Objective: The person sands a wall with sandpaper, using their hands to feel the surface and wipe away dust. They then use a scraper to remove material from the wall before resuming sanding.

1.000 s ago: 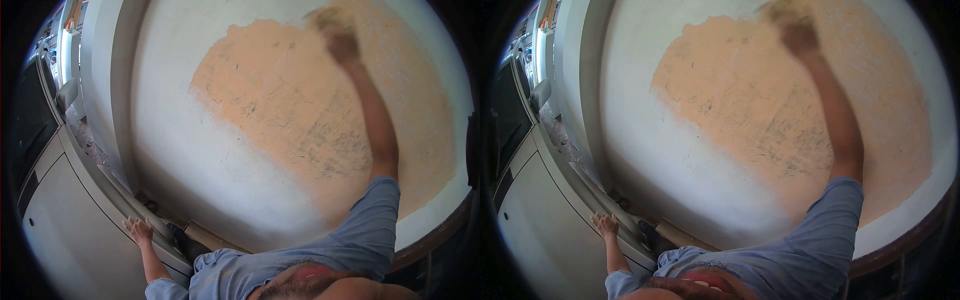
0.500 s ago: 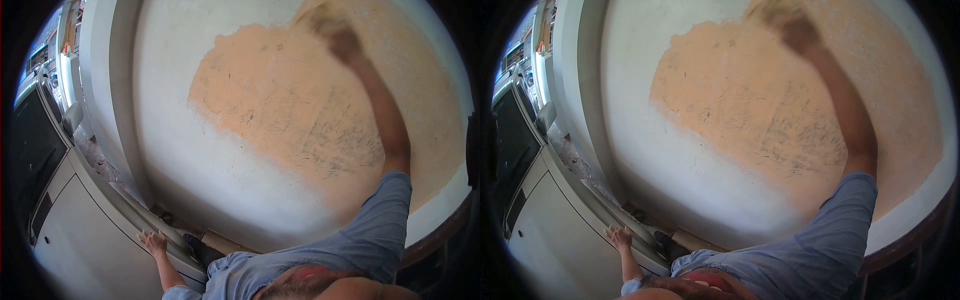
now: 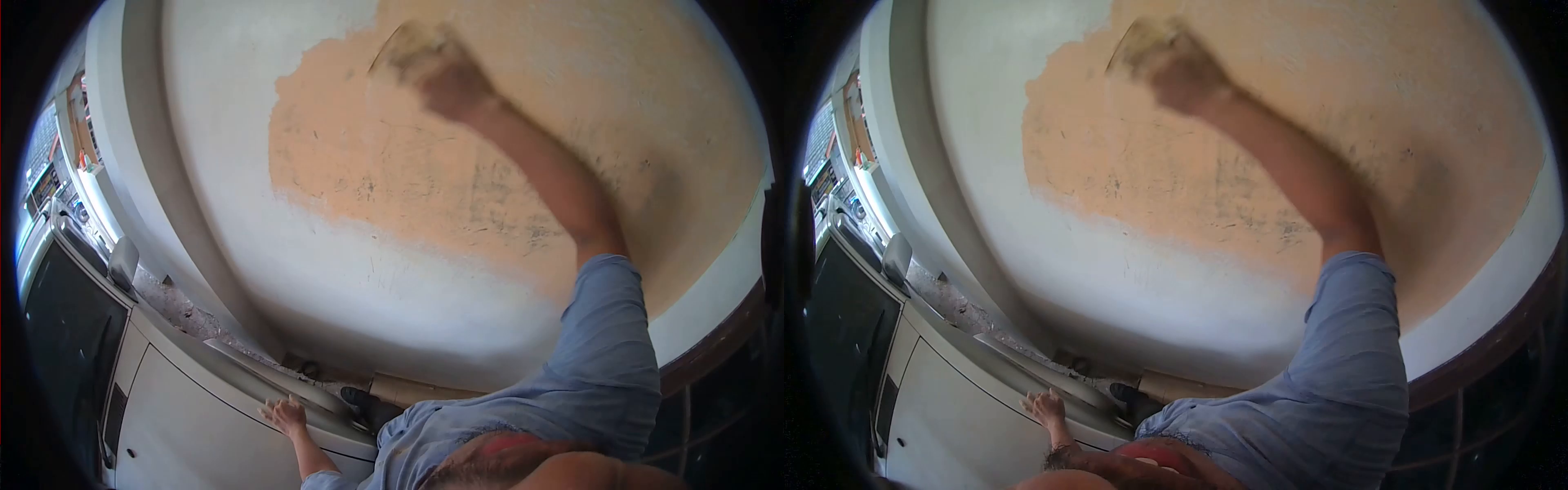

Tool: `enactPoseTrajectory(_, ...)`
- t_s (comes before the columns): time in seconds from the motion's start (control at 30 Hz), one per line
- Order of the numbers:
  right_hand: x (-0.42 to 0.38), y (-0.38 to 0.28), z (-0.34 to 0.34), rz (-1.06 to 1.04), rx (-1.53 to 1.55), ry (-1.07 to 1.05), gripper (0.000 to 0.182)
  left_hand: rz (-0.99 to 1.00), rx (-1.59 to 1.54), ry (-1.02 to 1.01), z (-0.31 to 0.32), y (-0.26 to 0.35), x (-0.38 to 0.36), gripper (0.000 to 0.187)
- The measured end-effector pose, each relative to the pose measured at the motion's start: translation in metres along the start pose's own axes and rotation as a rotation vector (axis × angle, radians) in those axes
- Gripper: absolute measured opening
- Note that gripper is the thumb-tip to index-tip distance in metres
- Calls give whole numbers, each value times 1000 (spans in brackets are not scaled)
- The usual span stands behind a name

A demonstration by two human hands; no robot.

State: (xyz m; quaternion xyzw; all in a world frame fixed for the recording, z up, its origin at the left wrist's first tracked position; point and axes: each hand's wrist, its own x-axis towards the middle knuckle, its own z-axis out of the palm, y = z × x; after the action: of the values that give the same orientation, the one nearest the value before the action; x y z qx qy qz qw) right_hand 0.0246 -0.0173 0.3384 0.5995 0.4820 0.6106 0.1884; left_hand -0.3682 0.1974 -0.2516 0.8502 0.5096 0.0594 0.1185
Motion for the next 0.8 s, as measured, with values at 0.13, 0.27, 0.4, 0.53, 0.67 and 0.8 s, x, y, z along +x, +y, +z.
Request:
enactPoseTrajectory(0.13, -58, 153, -55, 698, 30, 63, 32, 25, -34, 58, 1, 3, -4, 38)
enactPoseTrajectory(0.27, -174, 268, -91, 733, -554, 344, 31, -4, -37, 26, -5, 5, 1, 38)
enactPoseTrajectory(0.4, -162, 163, -56, 797, -669, -189, 14, 31, 6, -6, -3, 4, -4, 39)
enactPoseTrajectory(0.53, -138, -50, -21, 192, 77, -24, 25, 55, 36, 36, 2, 4, 1, 40)
enactPoseTrajectory(0.67, -203, -45, -33, 175, 108, 8, 28, 44, 62, 38, 11, -4, 2, 41)
enactPoseTrajectory(0.8, -315, 76, -104, 555, -304, -23, 28, 59, 66, 18, 1, 6, 0, 42)
